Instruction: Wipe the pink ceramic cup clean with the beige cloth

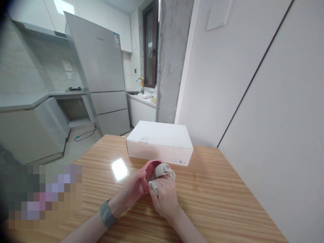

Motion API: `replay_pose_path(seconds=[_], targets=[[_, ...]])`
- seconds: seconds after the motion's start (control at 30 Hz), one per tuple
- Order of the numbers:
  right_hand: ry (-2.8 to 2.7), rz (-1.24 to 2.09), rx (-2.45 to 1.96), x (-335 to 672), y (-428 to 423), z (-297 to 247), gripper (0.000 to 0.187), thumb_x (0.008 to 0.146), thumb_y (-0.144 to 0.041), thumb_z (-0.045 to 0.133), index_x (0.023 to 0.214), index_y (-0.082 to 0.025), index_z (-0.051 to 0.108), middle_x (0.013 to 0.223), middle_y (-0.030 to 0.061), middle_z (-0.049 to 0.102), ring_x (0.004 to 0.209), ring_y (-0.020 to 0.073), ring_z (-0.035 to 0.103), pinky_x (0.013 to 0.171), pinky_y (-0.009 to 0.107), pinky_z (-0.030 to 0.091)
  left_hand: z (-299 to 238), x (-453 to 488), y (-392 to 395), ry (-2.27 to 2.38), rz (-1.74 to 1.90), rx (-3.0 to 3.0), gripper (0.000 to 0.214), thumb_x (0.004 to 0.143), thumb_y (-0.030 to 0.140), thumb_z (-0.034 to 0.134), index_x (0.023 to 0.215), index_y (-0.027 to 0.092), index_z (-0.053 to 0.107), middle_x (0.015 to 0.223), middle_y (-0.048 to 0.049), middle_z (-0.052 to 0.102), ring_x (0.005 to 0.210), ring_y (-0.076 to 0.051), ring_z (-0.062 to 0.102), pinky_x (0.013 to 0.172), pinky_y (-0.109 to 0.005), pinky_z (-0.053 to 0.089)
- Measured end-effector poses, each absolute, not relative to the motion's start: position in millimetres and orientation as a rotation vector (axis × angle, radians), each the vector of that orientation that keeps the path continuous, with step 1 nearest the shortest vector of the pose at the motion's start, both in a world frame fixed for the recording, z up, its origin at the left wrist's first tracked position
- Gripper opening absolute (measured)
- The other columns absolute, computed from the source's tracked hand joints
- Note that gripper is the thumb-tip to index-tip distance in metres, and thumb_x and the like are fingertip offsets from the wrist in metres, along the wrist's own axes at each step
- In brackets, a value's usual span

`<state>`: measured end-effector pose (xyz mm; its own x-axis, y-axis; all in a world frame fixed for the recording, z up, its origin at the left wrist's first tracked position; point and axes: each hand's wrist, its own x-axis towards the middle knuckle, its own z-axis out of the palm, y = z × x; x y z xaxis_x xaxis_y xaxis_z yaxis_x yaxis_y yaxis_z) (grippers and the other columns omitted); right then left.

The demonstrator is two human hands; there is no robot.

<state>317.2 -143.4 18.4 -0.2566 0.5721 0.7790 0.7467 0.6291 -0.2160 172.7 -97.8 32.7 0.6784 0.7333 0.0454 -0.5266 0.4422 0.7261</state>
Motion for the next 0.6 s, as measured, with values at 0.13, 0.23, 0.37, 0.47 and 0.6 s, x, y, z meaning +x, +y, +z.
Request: replay_pose_path(seconds=[0.13, 0.23, 0.37, 0.47, 0.6], targets=[[-1.979, -0.223, -0.954, 320, -146, 22, 0.026, 0.093, -0.016, 0.039, 0.07, -0.021, 0.051, 0.061, 0.0013, 0.056, 0.059, 0.0158, 0.049, 0.064, 0.031, 0.038, 21, 176, -96, 0.285, 0.769, 0.669, 0.053, 0.092, 0.049, 0.048, 0.134, 0.018, 0.056, 0.133, -0.0132, 0.061, 0.124, -0.032, 0.052, 0.087, -0.038, 0.05], [-2.043, -0.253, -0.909, 322, -148, 25, 0.025, 0.092, -0.018, 0.039, 0.071, -0.02, 0.052, 0.06, 0.0017, 0.056, 0.057, 0.0159, 0.048, 0.062, 0.031, 0.037, 16, 176, -93, 0.305, 0.741, 0.638, 0.055, 0.093, 0.052, 0.048, 0.132, 0.016, 0.058, 0.131, -0.0134, 0.063, 0.123, -0.031, 0.054, 0.092, -0.039, 0.048], [-2.139, -0.295, -0.883, 322, -150, 25, 0.025, 0.091, -0.021, 0.039, 0.07, -0.02, 0.053, 0.059, 0.0017, 0.058, 0.055, 0.0159, 0.048, 0.06, 0.033, 0.034, 18, 171, -91, 0.383, 0.705, 0.681, 0.058, 0.09, 0.056, 0.051, 0.126, 0.013, 0.063, 0.123, -0.0141, 0.068, 0.117, -0.031, 0.059, 0.098, -0.04, 0.044], [-2.196, -0.299, -0.855, 321, -151, 23, 0.027, 0.09, -0.024, 0.037, 0.069, -0.021, 0.053, 0.058, 0.0017, 0.059, 0.053, 0.0161, 0.048, 0.058, 0.034, 0.032, 22, 167, -90, 0.455, 0.732, 0.768, 0.055, 0.089, 0.055, 0.054, 0.12, 0.011, 0.068, 0.123, -0.0134, 0.068, 0.119, -0.03, 0.058, 0.106, -0.039, 0.038], [-2.192, -0.237, -0.9, 318, -153, 22, 0.027, 0.091, -0.025, 0.035, 0.071, -0.021, 0.053, 0.061, 0.0021, 0.06, 0.056, 0.0165, 0.05, 0.061, 0.034, 0.034, 28, 162, -88, 0.505, 0.828, 0.955, 0.042, 0.089, 0.042, 0.058, 0.115, 0.012, 0.07, 0.121, -0.0113, 0.069, 0.119, -0.029, 0.057, 0.106, -0.038, 0.037]])
